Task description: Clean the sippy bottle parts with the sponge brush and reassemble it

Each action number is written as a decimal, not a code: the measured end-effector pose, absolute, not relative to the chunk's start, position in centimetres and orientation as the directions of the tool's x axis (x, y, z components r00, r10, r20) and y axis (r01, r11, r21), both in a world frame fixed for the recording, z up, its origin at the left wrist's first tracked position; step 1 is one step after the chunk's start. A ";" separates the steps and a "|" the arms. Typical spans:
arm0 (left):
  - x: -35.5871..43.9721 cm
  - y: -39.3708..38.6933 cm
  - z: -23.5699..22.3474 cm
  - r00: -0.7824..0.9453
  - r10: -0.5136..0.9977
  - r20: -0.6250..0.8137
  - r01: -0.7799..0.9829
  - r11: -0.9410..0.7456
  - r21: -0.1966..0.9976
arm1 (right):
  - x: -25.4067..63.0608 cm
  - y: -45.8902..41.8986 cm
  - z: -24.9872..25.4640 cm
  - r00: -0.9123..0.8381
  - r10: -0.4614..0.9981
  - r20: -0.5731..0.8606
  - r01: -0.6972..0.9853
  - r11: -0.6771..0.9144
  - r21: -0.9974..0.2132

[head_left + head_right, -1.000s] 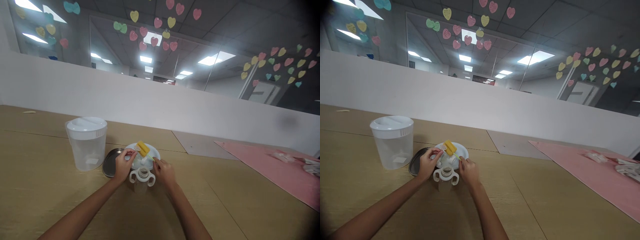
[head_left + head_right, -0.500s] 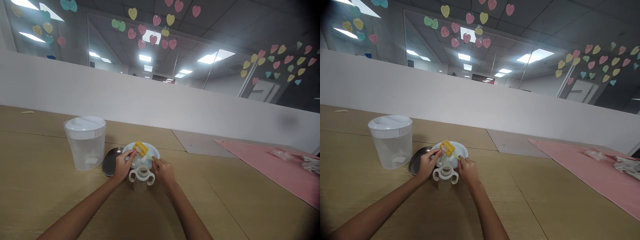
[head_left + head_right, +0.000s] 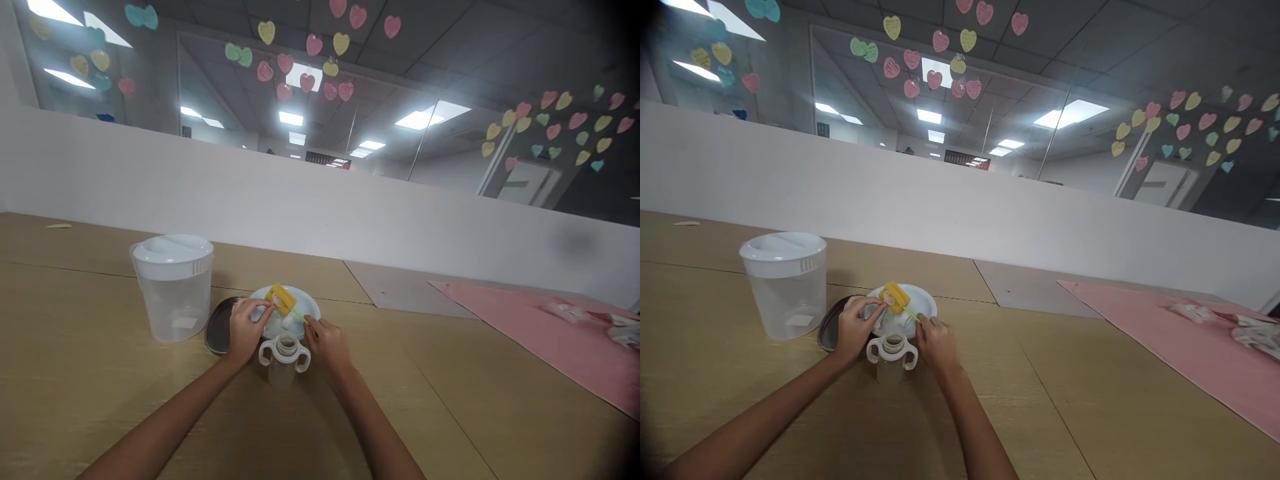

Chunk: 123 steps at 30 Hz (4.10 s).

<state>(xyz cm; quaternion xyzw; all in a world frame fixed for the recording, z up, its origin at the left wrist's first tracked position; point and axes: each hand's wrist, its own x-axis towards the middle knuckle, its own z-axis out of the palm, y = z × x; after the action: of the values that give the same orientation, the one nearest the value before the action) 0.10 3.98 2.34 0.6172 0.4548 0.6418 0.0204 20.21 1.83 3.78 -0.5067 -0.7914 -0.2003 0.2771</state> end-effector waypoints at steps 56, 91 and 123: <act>-0.8 6.0 7.5 0.205 0.930 0.305 0.959 -0.254 0.130 | 20.4 2.1 3.6 -0.154 0.720 0.676 0.943 0.312 -0.117; -1.3 4.8 3.1 -0.260 0.772 0.580 0.165 -0.557 0.814 | 21.4 2.2 4.1 -0.472 0.293 0.831 0.801 0.537 0.266; -2.4 4.2 2.8 -0.228 0.635 0.739 0.511 -0.568 0.645 | 21.5 2.3 4.2 -0.589 0.178 0.788 0.724 0.549 0.417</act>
<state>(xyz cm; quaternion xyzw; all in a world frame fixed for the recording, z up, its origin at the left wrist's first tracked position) -2.40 4.22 2.82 0.6195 0.4622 0.6326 0.0489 21.47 2.27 4.20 -0.2802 -0.8047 -0.3833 0.3564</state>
